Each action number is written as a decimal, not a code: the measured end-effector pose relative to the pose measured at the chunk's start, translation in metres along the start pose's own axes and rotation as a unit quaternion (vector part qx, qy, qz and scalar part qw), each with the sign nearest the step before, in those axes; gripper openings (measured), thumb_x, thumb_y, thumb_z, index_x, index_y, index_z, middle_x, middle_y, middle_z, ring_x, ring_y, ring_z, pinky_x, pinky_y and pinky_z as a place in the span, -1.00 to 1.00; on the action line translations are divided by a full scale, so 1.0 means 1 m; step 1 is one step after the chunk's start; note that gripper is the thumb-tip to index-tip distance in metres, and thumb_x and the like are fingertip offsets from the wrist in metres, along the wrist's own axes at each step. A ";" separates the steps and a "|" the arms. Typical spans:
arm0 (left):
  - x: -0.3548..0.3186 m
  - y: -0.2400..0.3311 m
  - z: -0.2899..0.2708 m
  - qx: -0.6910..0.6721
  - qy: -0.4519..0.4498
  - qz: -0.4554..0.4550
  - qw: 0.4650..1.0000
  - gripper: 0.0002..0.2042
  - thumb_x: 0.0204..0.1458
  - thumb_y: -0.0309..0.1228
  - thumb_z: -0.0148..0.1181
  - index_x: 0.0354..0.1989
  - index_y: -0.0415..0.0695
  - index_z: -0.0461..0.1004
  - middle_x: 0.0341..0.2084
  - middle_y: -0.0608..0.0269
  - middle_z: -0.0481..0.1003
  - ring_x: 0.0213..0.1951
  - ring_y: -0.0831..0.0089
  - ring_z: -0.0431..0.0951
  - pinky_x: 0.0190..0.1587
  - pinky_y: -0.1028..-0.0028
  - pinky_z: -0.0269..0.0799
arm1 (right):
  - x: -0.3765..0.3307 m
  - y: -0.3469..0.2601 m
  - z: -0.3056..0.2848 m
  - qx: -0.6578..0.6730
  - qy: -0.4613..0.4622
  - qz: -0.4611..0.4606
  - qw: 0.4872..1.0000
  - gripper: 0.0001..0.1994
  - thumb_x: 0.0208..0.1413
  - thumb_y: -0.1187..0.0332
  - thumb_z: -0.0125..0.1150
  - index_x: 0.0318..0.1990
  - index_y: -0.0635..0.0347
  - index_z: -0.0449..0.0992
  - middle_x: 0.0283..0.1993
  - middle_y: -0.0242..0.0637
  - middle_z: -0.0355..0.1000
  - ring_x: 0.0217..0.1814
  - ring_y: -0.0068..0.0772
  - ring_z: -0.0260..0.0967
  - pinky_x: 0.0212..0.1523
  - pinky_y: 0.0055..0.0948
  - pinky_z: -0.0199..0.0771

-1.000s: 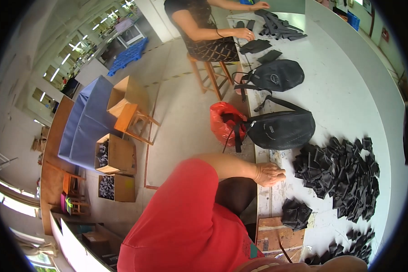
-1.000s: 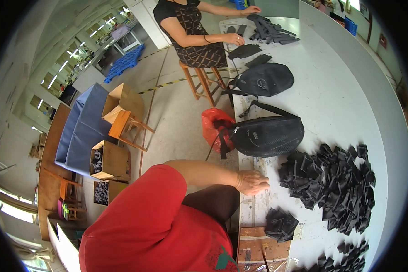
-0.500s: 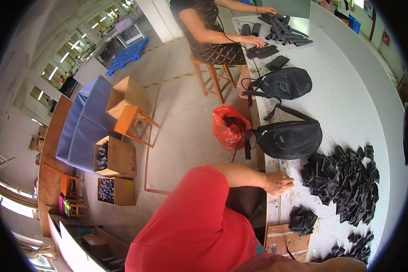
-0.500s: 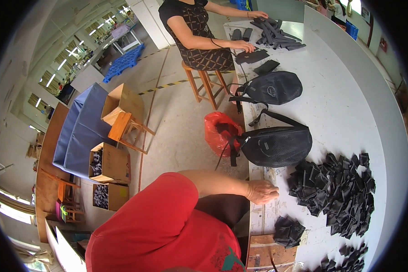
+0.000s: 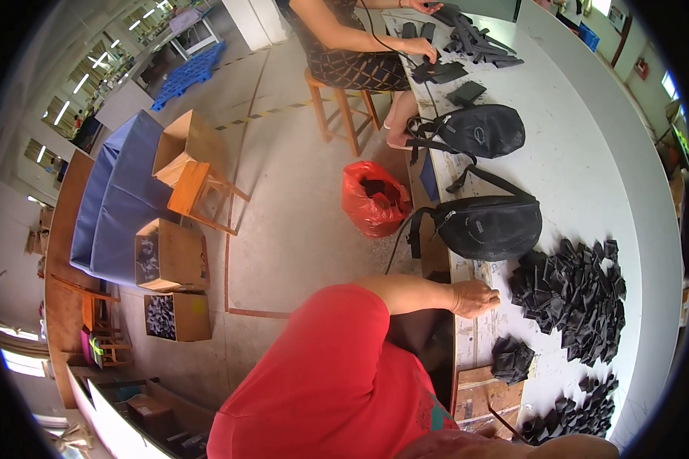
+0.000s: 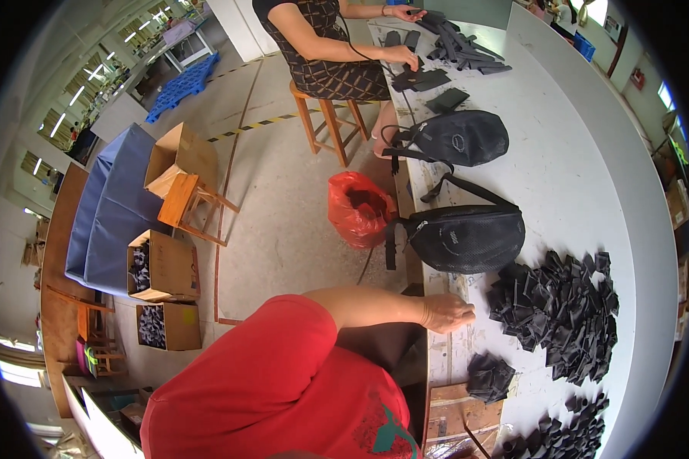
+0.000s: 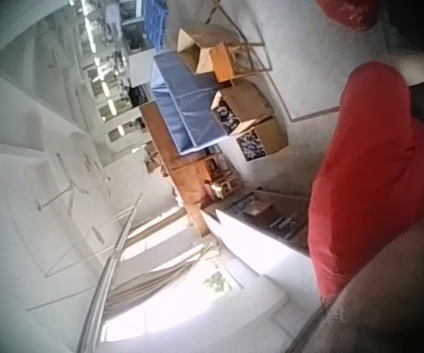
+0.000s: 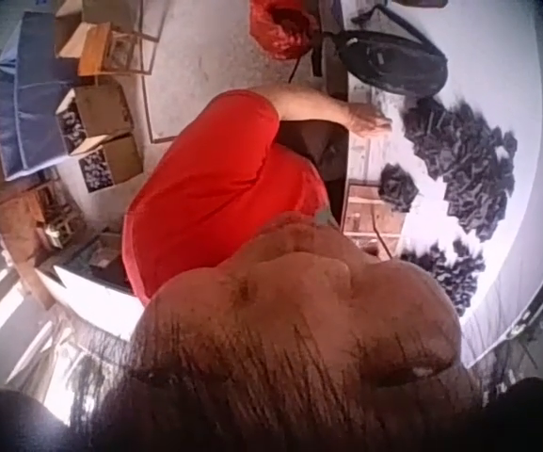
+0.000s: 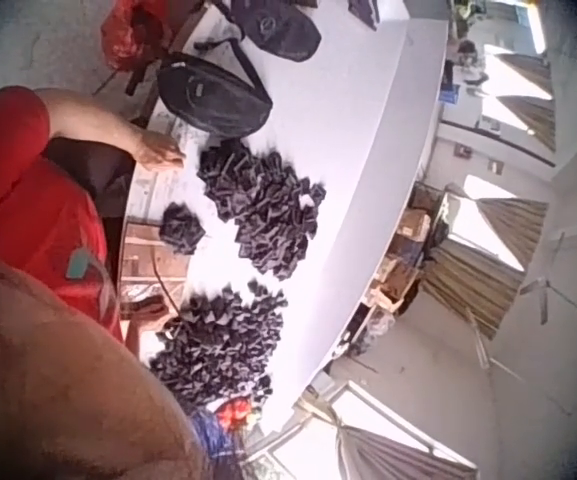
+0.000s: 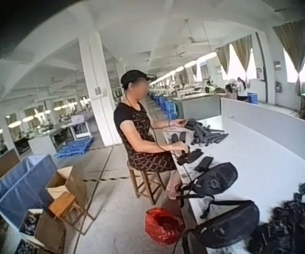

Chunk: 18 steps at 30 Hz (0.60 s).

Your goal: Assembling small black rubber or plastic components using a pointed tool.

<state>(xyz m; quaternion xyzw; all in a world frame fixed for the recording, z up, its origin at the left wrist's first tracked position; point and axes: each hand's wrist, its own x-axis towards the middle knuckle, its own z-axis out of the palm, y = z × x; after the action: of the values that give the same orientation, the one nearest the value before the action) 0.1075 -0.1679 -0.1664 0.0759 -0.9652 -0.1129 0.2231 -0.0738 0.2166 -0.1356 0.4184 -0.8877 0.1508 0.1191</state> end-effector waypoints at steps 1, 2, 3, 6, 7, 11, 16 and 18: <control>0.000 0.000 0.002 0.006 0.003 0.005 1.000 -0.83 -0.19 -0.38 0.01 -0.51 -0.19 0.20 -0.56 0.19 0.27 -0.57 0.37 0.40 -0.52 0.44 0.32 | 0.000 0.001 0.001 -0.008 -0.005 0.006 1.000 -0.86 0.02 0.37 -0.02 -0.45 0.26 0.38 -0.51 -0.12 0.34 -0.54 -0.02 0.28 -0.54 -0.20 0.32; 0.000 0.000 0.004 0.011 0.007 0.009 1.000 -0.83 -0.20 -0.38 0.02 -0.52 -0.19 0.20 -0.56 0.18 0.27 -0.57 0.37 0.40 -0.52 0.45 0.32 | 0.000 0.002 0.002 -0.015 -0.011 0.012 1.000 -0.86 0.02 0.37 -0.02 -0.45 0.26 0.38 -0.51 -0.12 0.34 -0.54 -0.02 0.28 -0.54 -0.20 0.32; 0.000 0.000 0.005 0.013 0.009 0.008 1.000 -0.83 -0.20 -0.38 0.02 -0.52 -0.19 0.20 -0.56 0.18 0.27 -0.57 0.37 0.40 -0.52 0.45 0.32 | 0.000 0.003 0.002 -0.024 -0.014 0.017 0.999 -0.86 0.02 0.37 -0.02 -0.45 0.26 0.37 -0.51 -0.12 0.34 -0.54 -0.03 0.28 -0.54 -0.20 0.32; -0.001 0.002 0.005 0.010 0.015 0.009 1.000 -0.82 -0.21 -0.38 0.02 -0.52 -0.19 0.21 -0.56 0.18 0.27 -0.57 0.36 0.40 -0.52 0.44 0.32 | -0.003 0.003 0.003 -0.050 0.001 0.000 0.999 -0.84 0.02 0.34 -0.03 -0.47 0.24 0.37 -0.52 -0.12 0.33 -0.54 -0.03 0.28 -0.56 -0.22 0.32; 0.000 0.004 0.003 0.006 0.015 0.006 1.000 -0.82 -0.21 -0.38 0.02 -0.52 -0.19 0.21 -0.56 0.18 0.28 -0.57 0.36 0.41 -0.52 0.44 0.33 | -0.002 0.002 0.005 -0.049 0.001 -0.001 0.999 -0.84 0.02 0.34 -0.03 -0.47 0.24 0.37 -0.52 -0.12 0.33 -0.54 -0.03 0.28 -0.56 -0.22 0.32; 0.000 0.003 0.001 -0.012 0.016 0.002 1.000 -0.83 -0.21 -0.38 0.01 -0.51 -0.20 0.21 -0.56 0.17 0.28 -0.57 0.32 0.41 -0.53 0.42 0.33 | 0.001 -0.001 0.011 -0.035 -0.005 0.028 0.999 -0.83 0.02 0.33 -0.03 -0.47 0.23 0.38 -0.52 -0.12 0.33 -0.54 -0.04 0.29 -0.56 -0.23 0.32; 0.002 -0.001 -0.002 -0.042 0.026 0.003 0.999 -0.84 -0.23 -0.43 0.00 -0.50 -0.21 0.20 -0.56 0.13 0.28 -0.58 0.26 0.41 -0.53 0.34 0.34 | 0.008 0.048 0.040 0.108 0.320 -0.392 0.856 -0.79 0.04 0.25 -0.01 -0.45 0.21 0.39 -0.50 -0.12 0.34 -0.54 -0.07 0.30 -0.54 -0.23 0.34; -0.001 -0.001 -0.002 -0.045 0.024 0.006 0.999 -0.84 -0.23 -0.43 0.00 -0.49 -0.20 0.20 -0.56 0.13 0.28 -0.58 0.25 0.41 -0.51 0.35 0.34 | -0.004 0.021 0.024 0.070 0.106 -0.104 0.986 -0.85 0.06 0.37 -0.07 -0.34 0.27 0.36 -0.41 -0.06 0.33 -0.41 -0.01 0.29 -0.41 -0.26 0.31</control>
<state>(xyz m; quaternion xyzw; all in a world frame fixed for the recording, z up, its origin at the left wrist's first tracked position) 0.1093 -0.1688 -0.1656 0.0630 -0.9541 -0.1528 0.2498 -0.0893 0.2234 -0.1629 0.4978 -0.8089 0.2427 0.1976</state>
